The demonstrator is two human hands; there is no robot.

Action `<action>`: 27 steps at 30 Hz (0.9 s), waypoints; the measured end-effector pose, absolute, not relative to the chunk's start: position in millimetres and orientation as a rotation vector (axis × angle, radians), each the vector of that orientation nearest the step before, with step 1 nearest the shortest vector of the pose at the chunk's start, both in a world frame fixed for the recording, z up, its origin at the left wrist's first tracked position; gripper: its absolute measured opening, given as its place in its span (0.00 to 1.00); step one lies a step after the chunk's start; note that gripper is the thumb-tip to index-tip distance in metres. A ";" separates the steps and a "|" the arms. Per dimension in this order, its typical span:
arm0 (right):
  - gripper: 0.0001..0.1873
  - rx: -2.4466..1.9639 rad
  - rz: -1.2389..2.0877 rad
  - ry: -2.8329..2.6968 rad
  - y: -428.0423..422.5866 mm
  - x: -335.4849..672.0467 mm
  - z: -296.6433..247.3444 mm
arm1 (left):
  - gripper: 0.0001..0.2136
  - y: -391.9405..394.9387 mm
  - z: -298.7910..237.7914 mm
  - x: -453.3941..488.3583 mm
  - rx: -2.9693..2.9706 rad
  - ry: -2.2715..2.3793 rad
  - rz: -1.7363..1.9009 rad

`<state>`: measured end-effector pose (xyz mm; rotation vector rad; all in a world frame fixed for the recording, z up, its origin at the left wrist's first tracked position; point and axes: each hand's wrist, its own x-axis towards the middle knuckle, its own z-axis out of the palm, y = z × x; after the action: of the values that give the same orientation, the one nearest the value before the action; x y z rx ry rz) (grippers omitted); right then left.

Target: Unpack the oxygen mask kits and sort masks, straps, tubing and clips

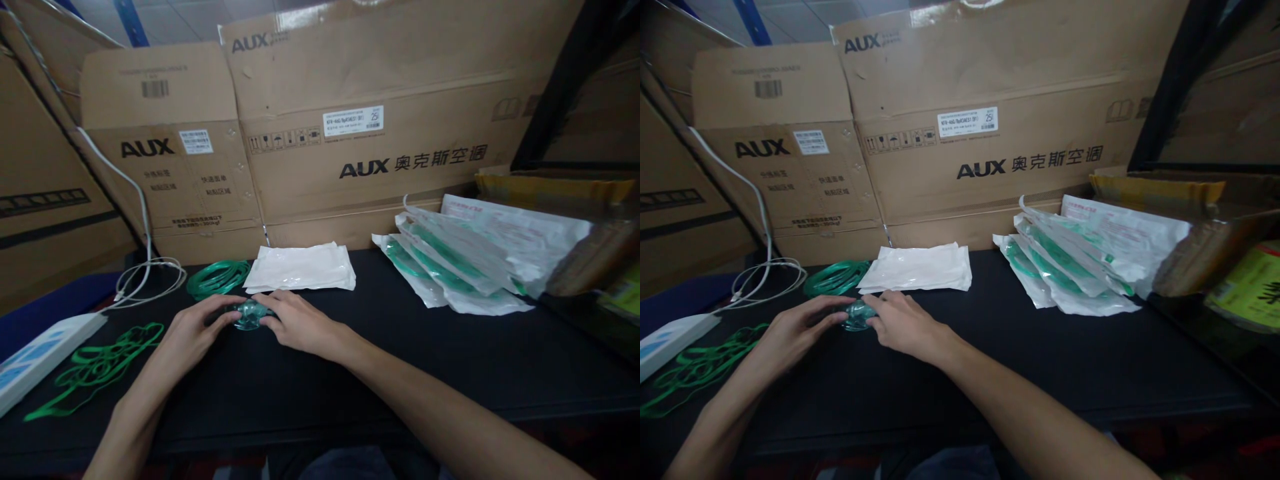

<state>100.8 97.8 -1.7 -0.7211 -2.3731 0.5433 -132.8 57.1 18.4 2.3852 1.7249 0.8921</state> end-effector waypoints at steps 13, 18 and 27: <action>0.24 -0.753 0.519 -2.377 96.7 95.1 -4.3 | 0.28 59.0 17.8 -135.7 2.368 1.697 0.905; 0.31 -0.749 0.567 -2.366 99.3 96.1 -8.1 | 0.30 56.7 20.8 -132.8 2.368 1.753 0.912; 0.29 -0.749 0.435 -2.302 88.1 105.1 7.1 | 0.29 52.3 24.6 -128.5 2.413 1.801 1.073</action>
<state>105.1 88.1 7.1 -0.7491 -2.3017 0.4351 -128.5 52.3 24.6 2.4134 1.8010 1.0730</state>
